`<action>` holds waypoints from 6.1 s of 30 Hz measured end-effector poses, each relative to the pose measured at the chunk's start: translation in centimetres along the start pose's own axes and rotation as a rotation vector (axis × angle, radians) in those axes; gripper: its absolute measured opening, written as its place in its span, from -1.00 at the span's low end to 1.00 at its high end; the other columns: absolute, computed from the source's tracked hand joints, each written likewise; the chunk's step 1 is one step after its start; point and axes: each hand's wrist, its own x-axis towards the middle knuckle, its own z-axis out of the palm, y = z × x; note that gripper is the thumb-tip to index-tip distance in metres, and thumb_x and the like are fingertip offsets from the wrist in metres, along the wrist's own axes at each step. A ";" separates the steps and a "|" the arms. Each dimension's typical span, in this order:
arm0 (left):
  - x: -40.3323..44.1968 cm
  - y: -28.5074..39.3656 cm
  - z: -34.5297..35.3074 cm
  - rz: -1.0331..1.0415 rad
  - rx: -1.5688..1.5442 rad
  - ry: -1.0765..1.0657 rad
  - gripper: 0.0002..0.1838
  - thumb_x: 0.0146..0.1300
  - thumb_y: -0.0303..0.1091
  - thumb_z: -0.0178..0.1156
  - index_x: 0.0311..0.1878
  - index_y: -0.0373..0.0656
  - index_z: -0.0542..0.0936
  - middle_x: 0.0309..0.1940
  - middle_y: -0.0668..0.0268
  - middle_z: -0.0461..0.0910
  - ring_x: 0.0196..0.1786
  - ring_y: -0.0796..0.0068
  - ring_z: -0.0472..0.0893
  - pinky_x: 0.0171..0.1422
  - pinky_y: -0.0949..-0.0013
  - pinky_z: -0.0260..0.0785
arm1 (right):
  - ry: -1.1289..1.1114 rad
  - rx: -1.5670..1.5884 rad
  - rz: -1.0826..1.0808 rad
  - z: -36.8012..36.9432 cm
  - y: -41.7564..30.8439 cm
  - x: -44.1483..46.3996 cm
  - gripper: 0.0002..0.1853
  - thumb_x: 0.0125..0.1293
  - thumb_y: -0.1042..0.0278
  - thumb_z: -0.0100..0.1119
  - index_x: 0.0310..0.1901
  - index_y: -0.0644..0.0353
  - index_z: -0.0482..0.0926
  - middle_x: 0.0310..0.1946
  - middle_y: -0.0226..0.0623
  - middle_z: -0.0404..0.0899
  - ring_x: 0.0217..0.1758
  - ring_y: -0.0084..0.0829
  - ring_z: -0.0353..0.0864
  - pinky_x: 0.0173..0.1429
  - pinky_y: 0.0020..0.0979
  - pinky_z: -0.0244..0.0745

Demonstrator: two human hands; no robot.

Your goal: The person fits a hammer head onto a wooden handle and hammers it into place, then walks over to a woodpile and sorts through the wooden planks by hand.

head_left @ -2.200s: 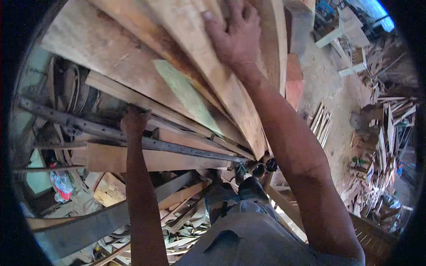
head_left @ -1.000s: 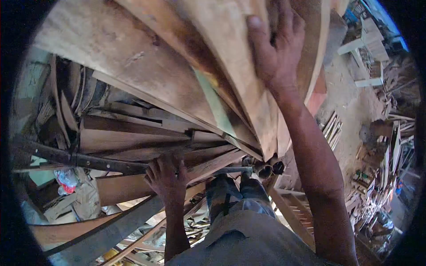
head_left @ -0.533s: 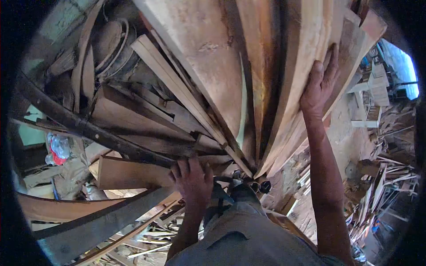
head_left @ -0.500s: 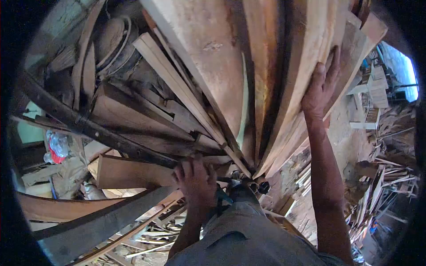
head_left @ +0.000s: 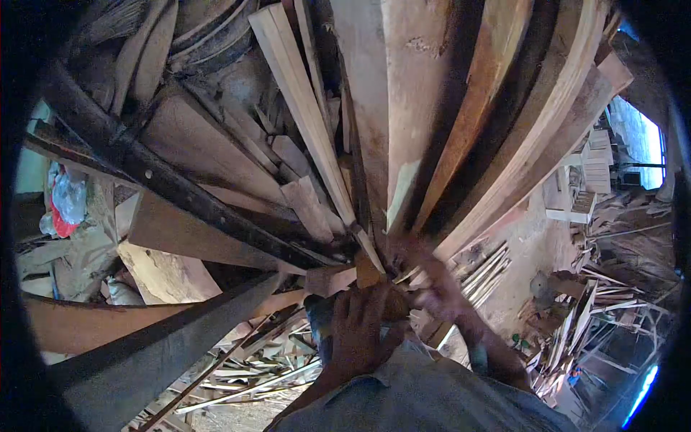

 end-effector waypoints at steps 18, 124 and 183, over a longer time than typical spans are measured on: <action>34.4 -17.5 -1.8 -0.210 -0.729 0.555 -0.21 0.12 0.12 0.60 0.19 -0.32 0.57 0.08 0.09 0.68 0.11 0.22 0.64 0.27 0.17 0.46 | -0.223 0.007 0.164 3.6 -1.4 -1.9 -0.41 0.41 -0.06 0.30 0.29 0.20 0.51 0.15 0.04 0.65 0.25 0.13 0.64 0.36 0.00 0.52; 8.5 0.3 -5.2 0.536 0.922 -0.422 -0.44 0.14 -0.65 0.28 0.27 -0.11 0.62 0.26 0.05 0.57 0.29 -0.12 0.59 0.38 0.00 0.51 | -0.074 0.096 0.139 3.3 -0.7 -9.7 -0.25 0.50 -0.19 0.07 0.53 0.17 0.30 0.43 0.10 0.43 0.38 0.14 0.52 0.49 0.01 0.43; 43.2 -22.2 2.3 -0.598 0.040 0.988 -0.22 -0.02 0.23 0.58 0.03 -0.31 0.73 0.02 -0.19 0.72 0.15 -0.17 0.69 0.26 -0.10 0.52 | 0.231 0.031 0.099 6.0 -1.8 -5.5 -0.19 -0.10 -0.05 0.62 0.17 0.24 0.59 0.08 -0.09 0.59 0.19 -0.10 0.62 0.29 -0.08 0.48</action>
